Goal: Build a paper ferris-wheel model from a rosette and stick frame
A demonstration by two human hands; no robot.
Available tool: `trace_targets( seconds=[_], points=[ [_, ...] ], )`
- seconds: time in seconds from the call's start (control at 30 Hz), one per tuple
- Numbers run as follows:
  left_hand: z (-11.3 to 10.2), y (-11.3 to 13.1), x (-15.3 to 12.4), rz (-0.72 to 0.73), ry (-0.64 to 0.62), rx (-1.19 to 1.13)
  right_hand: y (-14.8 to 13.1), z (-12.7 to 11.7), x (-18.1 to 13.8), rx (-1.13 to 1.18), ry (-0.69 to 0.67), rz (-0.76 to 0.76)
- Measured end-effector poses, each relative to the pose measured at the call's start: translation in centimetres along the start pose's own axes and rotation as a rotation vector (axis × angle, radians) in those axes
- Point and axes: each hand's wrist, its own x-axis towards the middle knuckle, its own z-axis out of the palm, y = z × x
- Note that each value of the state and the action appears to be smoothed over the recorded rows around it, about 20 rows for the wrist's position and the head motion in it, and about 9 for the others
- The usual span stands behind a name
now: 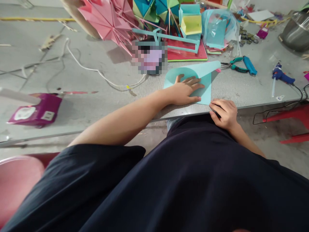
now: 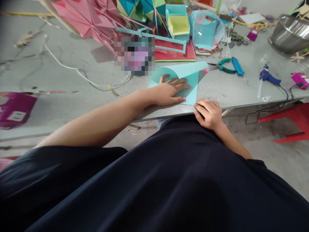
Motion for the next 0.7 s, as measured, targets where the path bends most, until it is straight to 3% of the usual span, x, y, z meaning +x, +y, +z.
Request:
trace_targets(
  seconds=[0.4, 0.7],
  points=[
    [0.3, 1.0, 0.1, -0.017, 0.083, 0.014, 0.0, 0.3, -0.3, -0.033, -0.013, 0.02],
    [0.3, -0.3, 0.6, -0.006, 0.054, -0.074, 0.0, 0.7, -0.5, -0.042, 0.027, 0.006]
  ],
)
